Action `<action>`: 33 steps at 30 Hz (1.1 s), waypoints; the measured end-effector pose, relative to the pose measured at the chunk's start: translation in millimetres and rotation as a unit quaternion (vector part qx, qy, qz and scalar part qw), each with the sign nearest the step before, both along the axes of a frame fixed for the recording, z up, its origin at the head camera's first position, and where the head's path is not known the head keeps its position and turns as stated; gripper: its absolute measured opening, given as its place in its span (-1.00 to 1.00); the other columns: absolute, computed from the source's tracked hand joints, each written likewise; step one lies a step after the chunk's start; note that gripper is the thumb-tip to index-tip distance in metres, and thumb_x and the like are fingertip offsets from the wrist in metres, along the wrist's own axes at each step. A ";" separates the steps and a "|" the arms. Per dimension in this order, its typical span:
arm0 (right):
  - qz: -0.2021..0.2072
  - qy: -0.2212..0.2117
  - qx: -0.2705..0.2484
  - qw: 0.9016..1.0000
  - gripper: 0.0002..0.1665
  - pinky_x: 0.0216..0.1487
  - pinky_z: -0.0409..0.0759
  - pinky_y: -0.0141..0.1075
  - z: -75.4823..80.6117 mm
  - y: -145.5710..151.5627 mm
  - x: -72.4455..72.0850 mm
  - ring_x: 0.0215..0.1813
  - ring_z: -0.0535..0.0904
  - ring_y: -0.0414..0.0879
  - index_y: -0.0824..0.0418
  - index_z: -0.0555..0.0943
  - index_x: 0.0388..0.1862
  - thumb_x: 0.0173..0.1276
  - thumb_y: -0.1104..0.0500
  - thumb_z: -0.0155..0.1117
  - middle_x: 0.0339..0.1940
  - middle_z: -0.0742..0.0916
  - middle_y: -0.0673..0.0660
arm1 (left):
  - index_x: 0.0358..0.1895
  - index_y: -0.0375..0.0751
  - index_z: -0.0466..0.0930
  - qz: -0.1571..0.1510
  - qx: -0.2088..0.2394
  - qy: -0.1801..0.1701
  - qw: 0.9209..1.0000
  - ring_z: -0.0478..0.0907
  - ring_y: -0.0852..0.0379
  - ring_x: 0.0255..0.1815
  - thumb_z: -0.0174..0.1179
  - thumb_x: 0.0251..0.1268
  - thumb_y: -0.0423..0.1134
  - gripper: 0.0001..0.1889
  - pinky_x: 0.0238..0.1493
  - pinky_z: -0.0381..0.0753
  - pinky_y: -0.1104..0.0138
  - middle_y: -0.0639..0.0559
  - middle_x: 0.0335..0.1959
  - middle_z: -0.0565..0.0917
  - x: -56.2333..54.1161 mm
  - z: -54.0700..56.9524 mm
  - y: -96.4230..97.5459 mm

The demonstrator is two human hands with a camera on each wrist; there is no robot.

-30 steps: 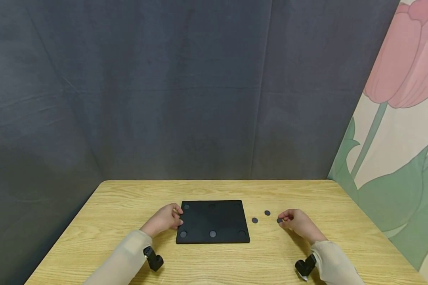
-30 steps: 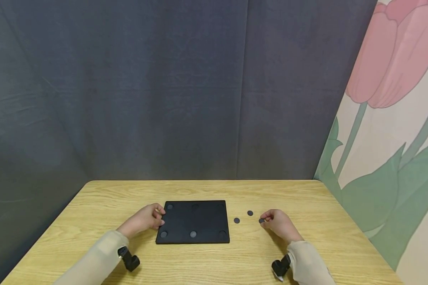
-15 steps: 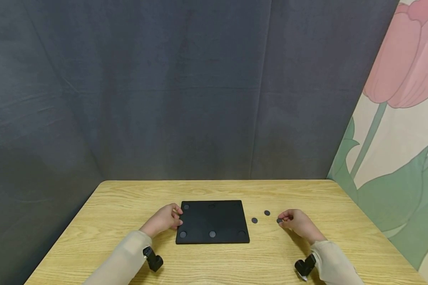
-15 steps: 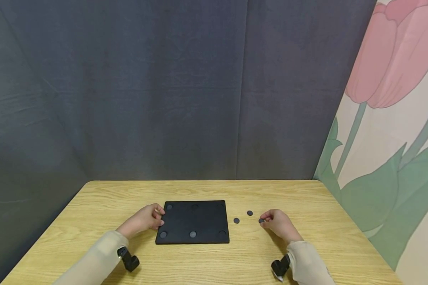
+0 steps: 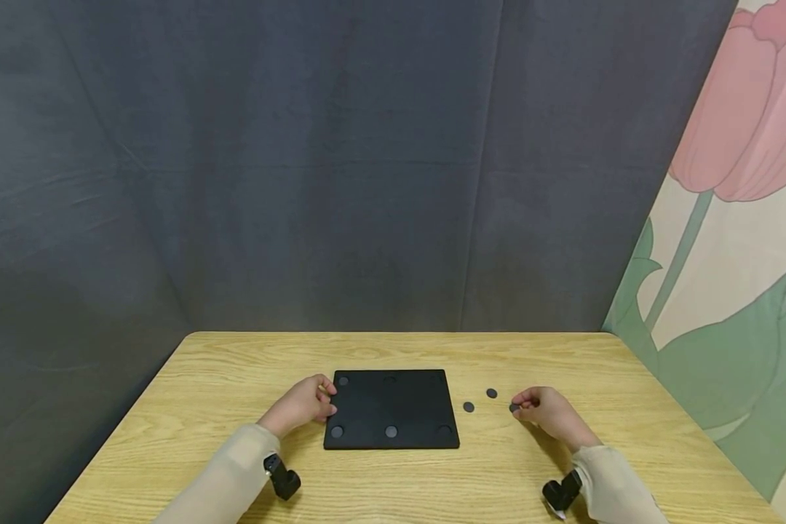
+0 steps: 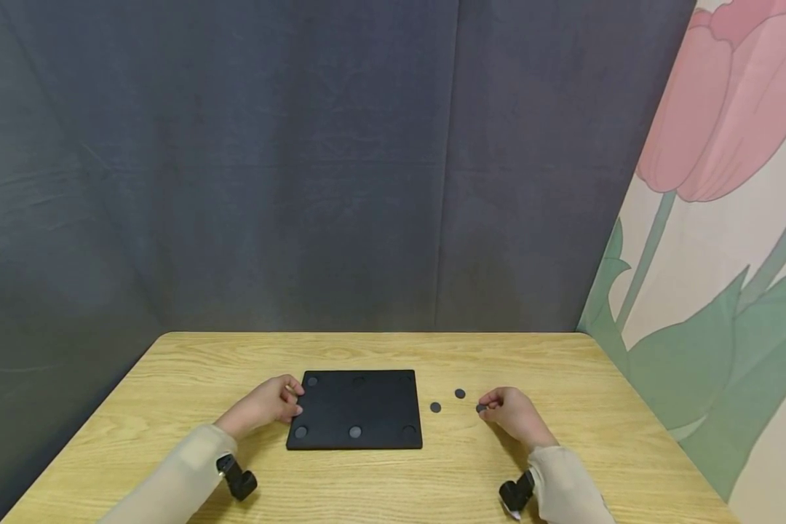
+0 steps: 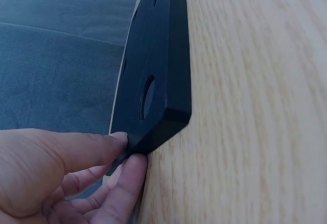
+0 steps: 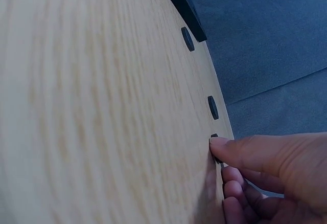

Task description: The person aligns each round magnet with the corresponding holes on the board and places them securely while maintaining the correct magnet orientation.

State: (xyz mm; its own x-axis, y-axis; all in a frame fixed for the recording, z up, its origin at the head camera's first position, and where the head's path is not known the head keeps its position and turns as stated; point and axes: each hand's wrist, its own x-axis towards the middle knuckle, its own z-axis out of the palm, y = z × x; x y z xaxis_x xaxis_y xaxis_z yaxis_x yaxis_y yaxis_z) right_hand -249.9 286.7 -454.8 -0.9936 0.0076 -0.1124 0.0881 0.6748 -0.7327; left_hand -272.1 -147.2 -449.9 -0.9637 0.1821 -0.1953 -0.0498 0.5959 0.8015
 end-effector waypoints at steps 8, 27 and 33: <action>0.000 0.001 0.004 1.000 -0.79 -0.38 0.40 -0.38 0.4 1.3 0.8 -0.30 0.42 -0.09 0.41 0.59 -0.15 0.25 0.35 0.33 -0.35 0.58 0.11 | -0.11 -0.30 0.44 -0.002 0.000 -0.001 1.000 0.54 0.07 -0.46 0.25 0.21 -0.50 -0.76 -0.35 0.61 0.25 -0.11 -0.39 0.48 -2.0 -2.2 0.9; 0.030 0.038 0.017 0.999 -0.76 -0.24 0.47 -0.30 11.2 -14.9 -1.5 -0.26 0.52 -0.11 0.37 0.62 -0.17 0.21 0.27 0.37 -0.33 0.65 0.09 | -0.10 -0.30 0.43 -0.001 0.001 -0.001 1.000 0.54 0.06 -0.45 0.23 0.22 -0.50 -0.76 -0.34 0.62 0.24 -0.12 -0.38 0.48 -0.8 -1.1 0.4; 0.035 0.040 0.003 0.999 -0.77 -0.23 0.48 -0.29 22.1 -30.6 -2.3 -0.26 0.54 -0.11 0.34 0.62 -0.15 0.24 0.26 0.36 -0.30 0.66 0.10 | -0.11 -0.30 0.44 0.001 0.003 -0.002 1.000 0.54 0.06 -0.44 0.24 0.21 -0.50 -0.76 -0.34 0.62 0.25 -0.12 -0.37 0.49 -1.7 -1.5 -0.1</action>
State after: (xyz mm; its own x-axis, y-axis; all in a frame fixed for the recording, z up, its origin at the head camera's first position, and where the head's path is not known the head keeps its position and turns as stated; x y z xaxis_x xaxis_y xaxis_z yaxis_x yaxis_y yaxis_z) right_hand -252.2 256.0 -432.7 -0.9976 -0.0621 -0.0320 -0.0190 0.6820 -0.7311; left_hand -273.8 -147.3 -451.4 -0.9630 0.1822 -0.1986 -0.0542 0.5910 0.8048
